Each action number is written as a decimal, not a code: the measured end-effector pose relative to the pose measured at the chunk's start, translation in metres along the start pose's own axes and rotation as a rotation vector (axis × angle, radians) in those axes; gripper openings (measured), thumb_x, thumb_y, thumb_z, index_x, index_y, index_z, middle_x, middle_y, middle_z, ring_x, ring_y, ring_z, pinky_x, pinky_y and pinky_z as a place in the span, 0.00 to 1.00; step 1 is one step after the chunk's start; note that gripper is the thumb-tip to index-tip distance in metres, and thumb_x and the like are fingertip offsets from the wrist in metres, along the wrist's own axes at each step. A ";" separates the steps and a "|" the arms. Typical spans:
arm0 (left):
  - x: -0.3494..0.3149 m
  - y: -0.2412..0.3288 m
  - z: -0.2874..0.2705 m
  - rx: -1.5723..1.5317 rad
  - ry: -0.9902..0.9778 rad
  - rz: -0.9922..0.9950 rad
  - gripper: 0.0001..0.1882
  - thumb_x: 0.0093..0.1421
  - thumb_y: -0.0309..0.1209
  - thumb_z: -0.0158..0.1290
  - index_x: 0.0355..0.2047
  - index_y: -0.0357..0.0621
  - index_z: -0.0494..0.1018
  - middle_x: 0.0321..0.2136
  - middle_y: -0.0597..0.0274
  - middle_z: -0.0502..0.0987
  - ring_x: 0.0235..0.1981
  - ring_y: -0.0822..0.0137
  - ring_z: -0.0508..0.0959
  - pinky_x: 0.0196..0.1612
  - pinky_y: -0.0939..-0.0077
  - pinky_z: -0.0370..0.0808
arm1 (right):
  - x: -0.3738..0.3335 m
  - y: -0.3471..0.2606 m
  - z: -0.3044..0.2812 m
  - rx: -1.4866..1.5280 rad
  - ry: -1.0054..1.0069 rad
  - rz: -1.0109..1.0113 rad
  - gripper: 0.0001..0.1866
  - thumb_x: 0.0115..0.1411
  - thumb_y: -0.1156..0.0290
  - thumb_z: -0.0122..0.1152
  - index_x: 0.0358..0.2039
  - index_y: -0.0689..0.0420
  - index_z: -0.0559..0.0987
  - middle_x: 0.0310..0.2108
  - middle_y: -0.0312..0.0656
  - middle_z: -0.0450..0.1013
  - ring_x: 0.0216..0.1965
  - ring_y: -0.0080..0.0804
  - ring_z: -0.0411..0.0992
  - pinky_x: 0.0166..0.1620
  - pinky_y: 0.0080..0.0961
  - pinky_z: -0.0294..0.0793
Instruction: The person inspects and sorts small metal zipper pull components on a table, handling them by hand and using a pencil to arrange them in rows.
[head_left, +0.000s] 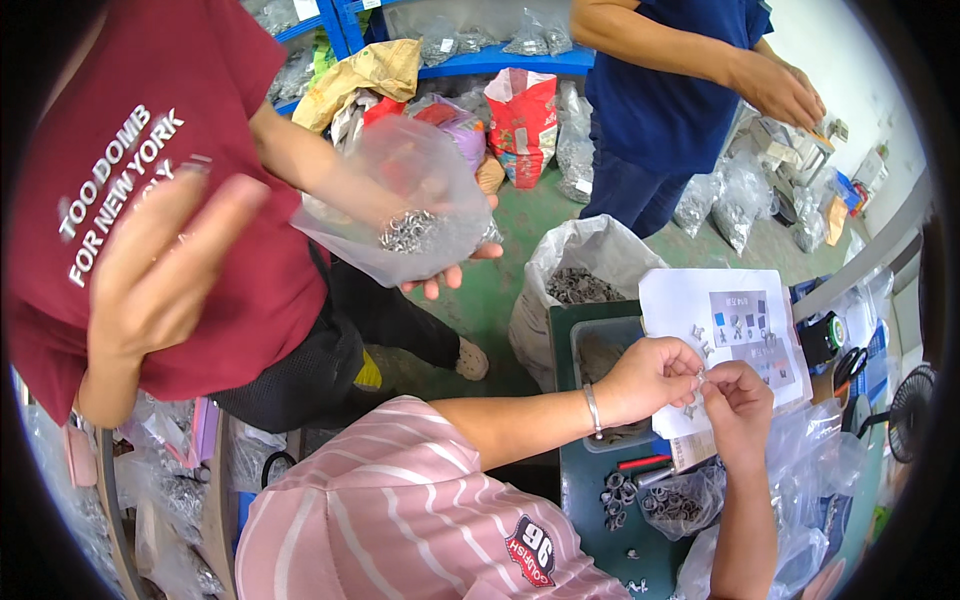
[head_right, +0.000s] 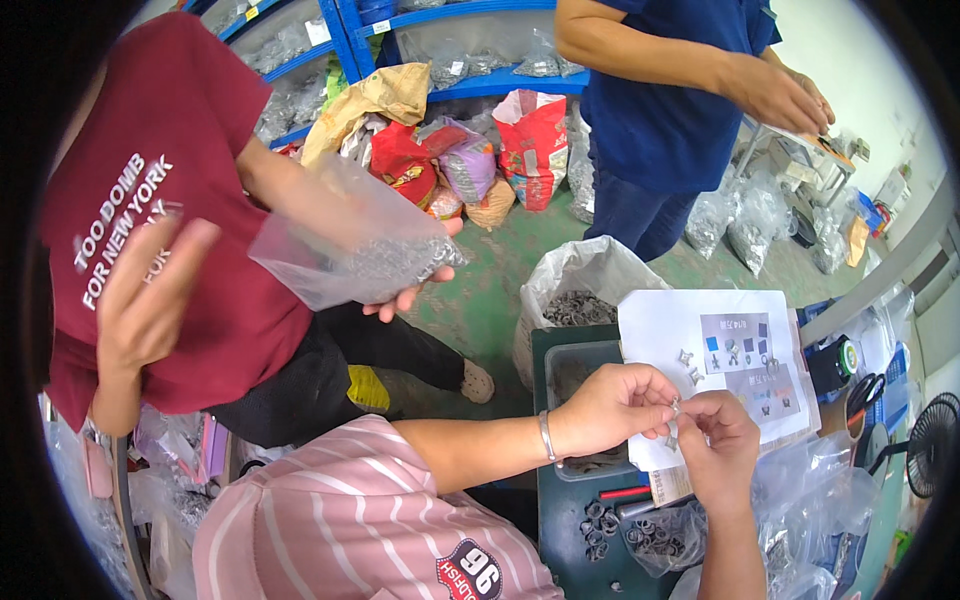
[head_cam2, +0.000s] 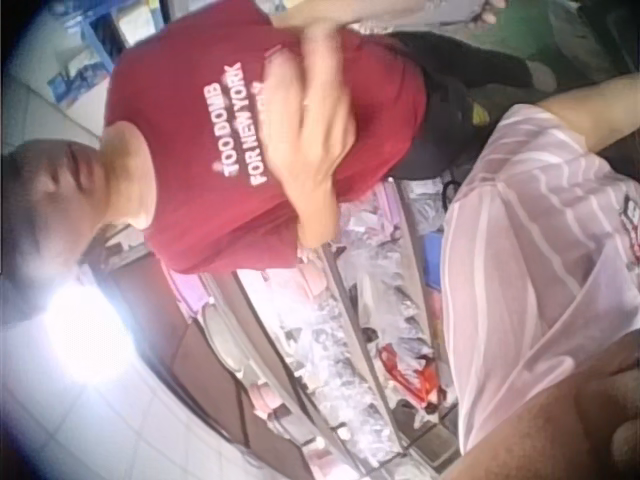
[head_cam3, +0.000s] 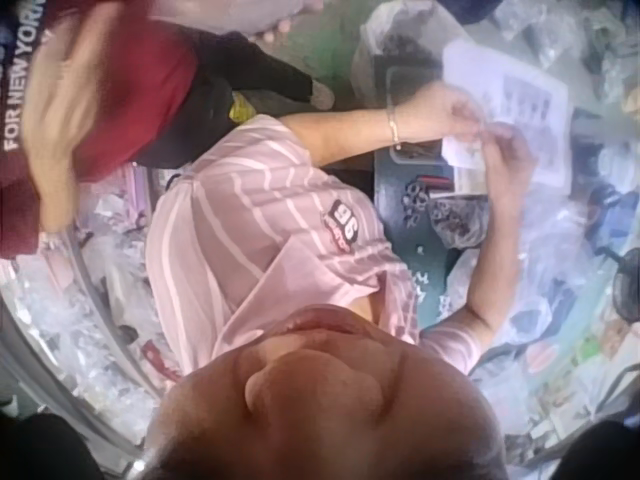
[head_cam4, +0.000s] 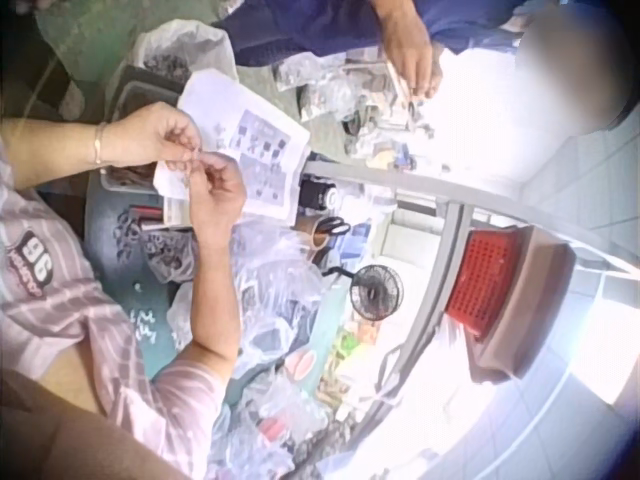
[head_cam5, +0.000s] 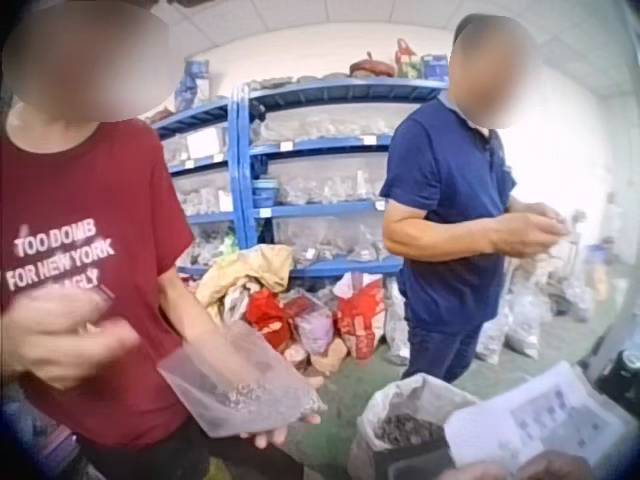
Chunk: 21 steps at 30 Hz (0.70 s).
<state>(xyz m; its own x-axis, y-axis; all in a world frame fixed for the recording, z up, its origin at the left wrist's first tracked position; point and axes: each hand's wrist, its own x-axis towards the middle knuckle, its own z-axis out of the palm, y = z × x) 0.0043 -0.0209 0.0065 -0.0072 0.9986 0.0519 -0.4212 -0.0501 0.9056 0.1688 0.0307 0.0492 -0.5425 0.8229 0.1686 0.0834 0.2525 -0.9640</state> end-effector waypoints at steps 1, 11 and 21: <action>0.001 -0.001 0.001 -0.010 -0.002 -0.025 0.07 0.60 0.20 0.55 0.38 0.33 0.72 0.32 0.58 0.79 0.31 0.74 0.79 0.34 0.79 0.79 | -0.001 0.002 0.000 -0.053 0.008 -0.022 0.05 0.54 0.85 0.59 0.32 0.63 0.77 0.30 0.36 0.74 0.32 0.20 0.72 0.36 0.18 0.73; -0.002 0.017 0.000 0.029 0.128 0.016 0.06 0.61 0.20 0.54 0.39 0.32 0.75 0.32 0.56 0.80 0.29 0.71 0.80 0.35 0.79 0.79 | 0.000 0.006 0.003 -0.151 0.086 -0.038 0.07 0.54 0.75 0.66 0.33 0.61 0.80 0.28 0.37 0.76 0.28 0.20 0.72 0.31 0.18 0.71; -0.004 0.011 0.003 0.185 0.119 0.173 0.05 0.60 0.19 0.55 0.37 0.33 0.74 0.31 0.59 0.79 0.31 0.73 0.81 0.36 0.82 0.78 | -0.002 0.012 0.000 -0.153 0.081 -0.026 0.06 0.53 0.76 0.66 0.32 0.60 0.81 0.28 0.36 0.77 0.26 0.18 0.70 0.28 0.17 0.69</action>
<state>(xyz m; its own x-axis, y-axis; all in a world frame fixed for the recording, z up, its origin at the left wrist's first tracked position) 0.0028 -0.0254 0.0175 -0.1758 0.9691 0.1729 -0.2314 -0.2114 0.9496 0.1712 0.0321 0.0369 -0.4771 0.8522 0.2148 0.2001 0.3434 -0.9176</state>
